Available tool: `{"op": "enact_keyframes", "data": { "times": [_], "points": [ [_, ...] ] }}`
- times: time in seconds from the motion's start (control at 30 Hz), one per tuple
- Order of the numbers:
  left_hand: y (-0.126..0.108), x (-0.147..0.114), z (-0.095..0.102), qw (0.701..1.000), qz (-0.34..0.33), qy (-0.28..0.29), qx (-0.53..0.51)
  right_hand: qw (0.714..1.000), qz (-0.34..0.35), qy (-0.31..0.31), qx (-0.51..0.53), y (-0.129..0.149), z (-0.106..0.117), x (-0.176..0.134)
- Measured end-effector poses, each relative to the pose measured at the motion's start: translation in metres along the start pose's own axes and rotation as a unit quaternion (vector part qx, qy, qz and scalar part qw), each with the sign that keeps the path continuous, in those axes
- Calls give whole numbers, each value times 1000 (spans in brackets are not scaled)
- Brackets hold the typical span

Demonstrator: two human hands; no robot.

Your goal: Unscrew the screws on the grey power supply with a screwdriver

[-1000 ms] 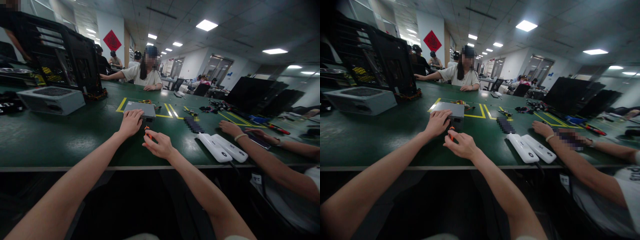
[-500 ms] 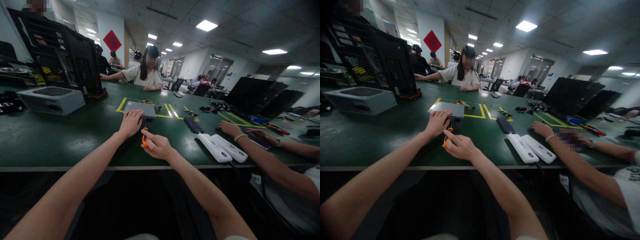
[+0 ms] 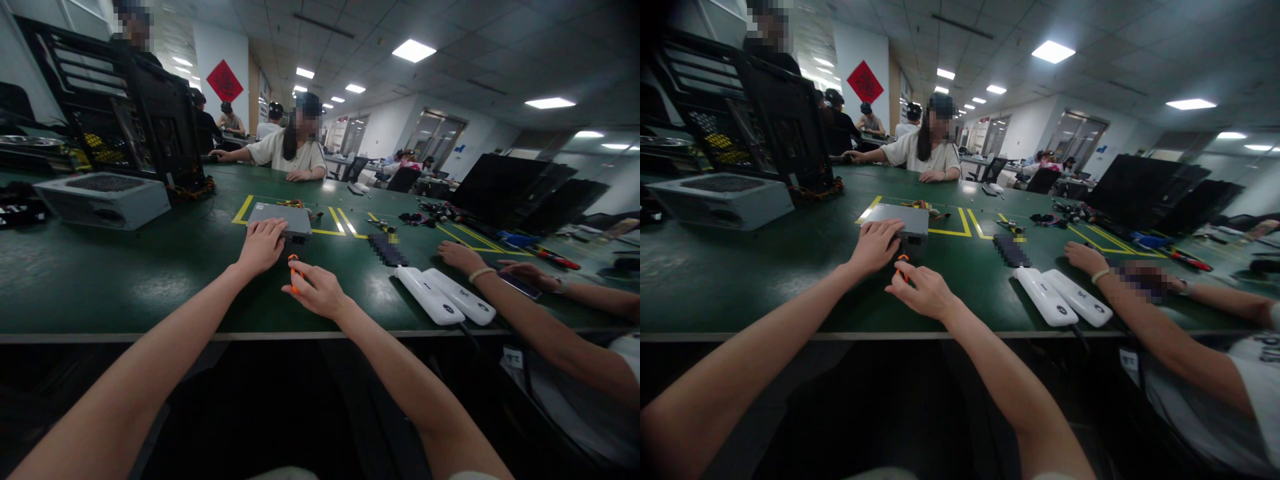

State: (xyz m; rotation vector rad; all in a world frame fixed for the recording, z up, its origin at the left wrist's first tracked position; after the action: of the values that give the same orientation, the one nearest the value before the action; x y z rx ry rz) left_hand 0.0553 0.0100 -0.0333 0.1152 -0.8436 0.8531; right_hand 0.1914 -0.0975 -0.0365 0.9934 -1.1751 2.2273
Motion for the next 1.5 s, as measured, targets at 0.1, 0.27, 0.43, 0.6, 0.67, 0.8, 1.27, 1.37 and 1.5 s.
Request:
{"op": "enact_keyframes", "data": {
  "times": [0.1,0.27,0.43,0.6,0.67,0.8,1.27,1.37,1.5],
  "points": [
    [0,0,0,1000,-2,-1,-2,999,12,36,12,1,-1,-1],
    [-1,0,1,1000,-4,2,-1,998,15,55,7,1,-2,-1],
    [0,0,0,1000,0,4,-5,999,-4,-3,34,2,1,2],
    [0,0,0,1000,1,2,-8,999,-9,25,48,3,3,6],
    [0,0,0,1000,0,3,-11,999,-5,44,21,2,3,6],
    [-1,0,1,1000,1,2,-11,1000,2,25,4,2,2,3],
    [-1,0,1,1000,11,7,-17,999,16,40,30,2,2,3],
    [-2,0,2,1000,13,10,-13,998,-4,35,54,1,2,3],
    [-1,0,1,1000,13,10,-12,997,-3,55,56,1,2,3]
  ]
}}
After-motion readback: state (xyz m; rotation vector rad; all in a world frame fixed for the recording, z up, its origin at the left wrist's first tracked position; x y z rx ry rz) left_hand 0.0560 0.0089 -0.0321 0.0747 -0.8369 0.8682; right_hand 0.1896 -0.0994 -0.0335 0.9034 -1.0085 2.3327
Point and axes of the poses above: each hand's wrist, its own x-axis towards the middle knuckle, its own z-axis out of the back of the hand, y = z × x, the point moved 4 cm from there along x, towards the middle knuckle, and after that the axes turned 13 degrees about -x, right-handed, at the moved point
